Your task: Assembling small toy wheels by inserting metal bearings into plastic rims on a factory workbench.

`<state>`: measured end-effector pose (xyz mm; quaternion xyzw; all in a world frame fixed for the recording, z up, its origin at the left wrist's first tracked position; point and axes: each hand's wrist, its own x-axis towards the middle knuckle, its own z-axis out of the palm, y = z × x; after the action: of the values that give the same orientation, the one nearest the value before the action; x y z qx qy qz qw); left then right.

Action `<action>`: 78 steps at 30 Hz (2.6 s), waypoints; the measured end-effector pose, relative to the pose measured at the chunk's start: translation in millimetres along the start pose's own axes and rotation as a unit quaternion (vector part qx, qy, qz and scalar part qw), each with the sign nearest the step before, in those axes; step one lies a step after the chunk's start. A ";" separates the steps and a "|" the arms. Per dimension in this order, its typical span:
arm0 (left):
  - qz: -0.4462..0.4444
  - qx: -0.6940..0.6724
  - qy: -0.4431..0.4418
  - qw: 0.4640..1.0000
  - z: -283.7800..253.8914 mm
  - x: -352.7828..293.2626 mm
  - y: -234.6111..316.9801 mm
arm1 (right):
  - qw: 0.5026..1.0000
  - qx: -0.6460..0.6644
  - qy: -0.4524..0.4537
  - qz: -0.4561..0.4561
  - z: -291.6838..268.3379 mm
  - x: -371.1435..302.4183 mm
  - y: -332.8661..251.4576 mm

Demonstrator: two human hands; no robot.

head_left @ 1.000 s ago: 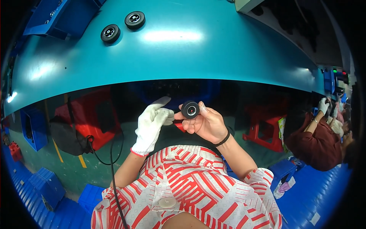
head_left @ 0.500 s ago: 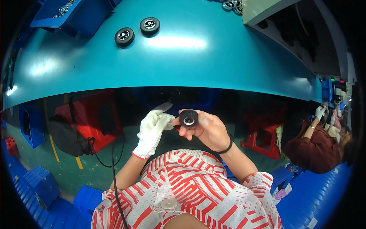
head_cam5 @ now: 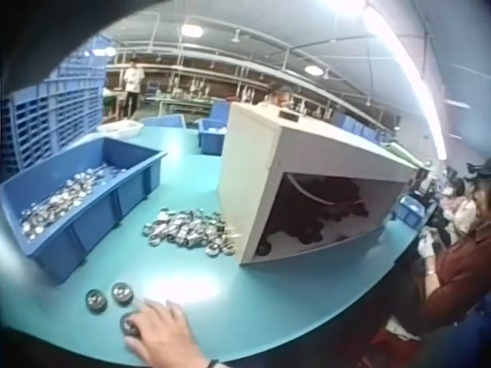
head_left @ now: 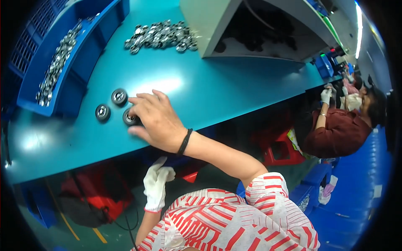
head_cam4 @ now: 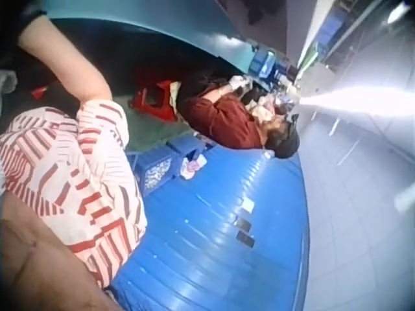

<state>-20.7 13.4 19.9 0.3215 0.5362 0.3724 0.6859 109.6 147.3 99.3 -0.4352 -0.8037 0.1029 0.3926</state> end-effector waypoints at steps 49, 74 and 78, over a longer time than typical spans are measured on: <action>0.044 0.015 -0.086 0.995 5.6 -17.9 2.5 | 0.649 0.547 -0.166 0.501 -13.7 -174.7 -21.3; -0.035 -0.250 -0.130 0.959 8.3 -4.4 -11.3 | 0.960 0.154 -0.069 0.223 -13.4 -166.4 -21.6; -0.049 -0.261 -0.094 0.959 13.4 -1.6 -10.2 | 0.970 0.178 -0.062 0.156 -20.0 -159.1 -18.5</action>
<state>-6.2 6.3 15.0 0.1378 0.3687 0.4335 0.8107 162.4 8.6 35.9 -0.4710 -0.7178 0.3306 0.3920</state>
